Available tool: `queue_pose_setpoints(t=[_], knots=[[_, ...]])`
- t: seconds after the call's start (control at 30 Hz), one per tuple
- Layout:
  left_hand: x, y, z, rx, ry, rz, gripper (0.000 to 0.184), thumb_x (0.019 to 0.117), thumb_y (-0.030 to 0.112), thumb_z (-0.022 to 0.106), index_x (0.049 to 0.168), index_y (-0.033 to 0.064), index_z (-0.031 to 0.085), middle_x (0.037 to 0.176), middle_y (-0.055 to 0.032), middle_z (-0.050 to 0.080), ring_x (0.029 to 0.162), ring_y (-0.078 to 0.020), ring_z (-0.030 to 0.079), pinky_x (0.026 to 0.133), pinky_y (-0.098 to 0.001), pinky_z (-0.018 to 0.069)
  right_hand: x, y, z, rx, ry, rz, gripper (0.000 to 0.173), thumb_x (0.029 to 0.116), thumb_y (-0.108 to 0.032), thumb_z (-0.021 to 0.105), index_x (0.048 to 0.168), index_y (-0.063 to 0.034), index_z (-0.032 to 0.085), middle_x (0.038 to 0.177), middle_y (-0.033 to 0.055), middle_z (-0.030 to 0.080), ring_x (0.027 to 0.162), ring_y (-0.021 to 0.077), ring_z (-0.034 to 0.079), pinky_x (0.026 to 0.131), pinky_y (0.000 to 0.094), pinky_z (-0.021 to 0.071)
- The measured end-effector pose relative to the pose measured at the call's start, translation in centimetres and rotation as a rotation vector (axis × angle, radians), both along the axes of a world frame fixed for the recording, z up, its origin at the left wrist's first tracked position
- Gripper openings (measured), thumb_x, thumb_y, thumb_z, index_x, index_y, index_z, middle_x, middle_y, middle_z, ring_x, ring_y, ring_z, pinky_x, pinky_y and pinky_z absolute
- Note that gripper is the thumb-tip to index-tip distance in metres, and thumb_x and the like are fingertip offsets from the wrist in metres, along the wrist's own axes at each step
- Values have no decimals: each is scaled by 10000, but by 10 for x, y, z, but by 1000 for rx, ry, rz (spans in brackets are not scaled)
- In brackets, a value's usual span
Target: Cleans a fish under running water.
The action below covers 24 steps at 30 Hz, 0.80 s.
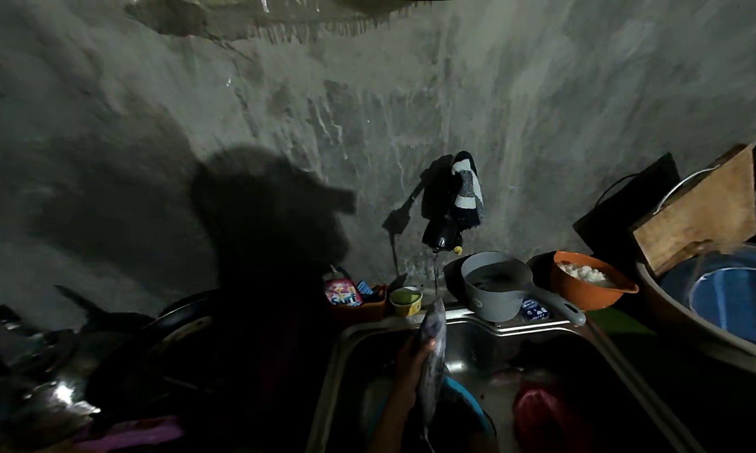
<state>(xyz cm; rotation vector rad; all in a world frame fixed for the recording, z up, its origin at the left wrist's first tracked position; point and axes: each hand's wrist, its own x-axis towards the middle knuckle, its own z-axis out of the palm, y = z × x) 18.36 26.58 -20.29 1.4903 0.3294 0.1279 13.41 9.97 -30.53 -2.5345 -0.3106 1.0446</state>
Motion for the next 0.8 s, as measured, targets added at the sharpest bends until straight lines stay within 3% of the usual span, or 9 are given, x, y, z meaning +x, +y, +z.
queue_pose_setpoints(t=[0.1,0.13,0.2,0.27,0.3,0.37,0.57,0.8], knots=[[0,-1,1,26,-13,-18,441,972,174,663,1351,-27,561,1191,-168,654,1014,-182,655,894,-349,556,30,-10,42,295,-84,-345,433,1053,-282,557,1364,16,597,1333,263,625,1257,402,599,1087,555,448],[0,-2,1,41,-20,-27,455,969,177,665,1359,-31,555,1206,-175,648,1030,-188,649,907,-356,552,39,-10,63,444,-145,-436,371,1047,-209,562,1321,34,622,1262,260,658,1178,376,640,1045,521,485],[0,-5,-1,47,-33,-49,487,970,186,664,1387,-30,536,1238,-184,638,1062,-196,644,928,-360,545,55,-7,102,766,-167,-568,352,1059,-126,525,1361,45,585,1220,230,664,1059,291,672,943,435,542],[2,-9,-3,16,-53,-83,498,968,191,658,1391,-34,524,1206,-175,654,1028,-193,663,899,-352,566,69,-2,131,1014,-53,-672,370,1081,-103,473,1424,28,515,1252,204,644,1022,236,683,872,385,576],[2,-10,-3,0,-61,-101,494,964,189,651,1382,-40,520,1158,-173,677,982,-198,693,861,-355,595,75,1,138,1086,-8,-707,354,1088,-107,468,1413,24,520,1199,180,657,947,197,691,815,348,589],[3,-12,-1,8,-49,-140,514,975,197,630,1415,-34,497,1192,-178,664,1012,-195,679,894,-358,577,83,3,143,1132,45,-728,323,1084,-92,480,1372,37,548,1106,159,673,844,159,683,753,316,589],[4,-9,-5,81,-47,-168,517,975,178,627,1426,-35,493,1250,-177,633,1065,-168,645,945,-329,540,95,1,144,1127,166,-776,279,1051,-63,537,1308,37,580,957,136,691,778,186,697,718,343,605],[5,-1,0,138,-51,-223,499,953,149,646,1392,-47,514,1207,-167,643,1030,-158,653,927,-321,550,99,-6,139,1189,279,-739,228,1051,-49,508,1240,47,592,945,134,710,810,212,714,763,371,611]])
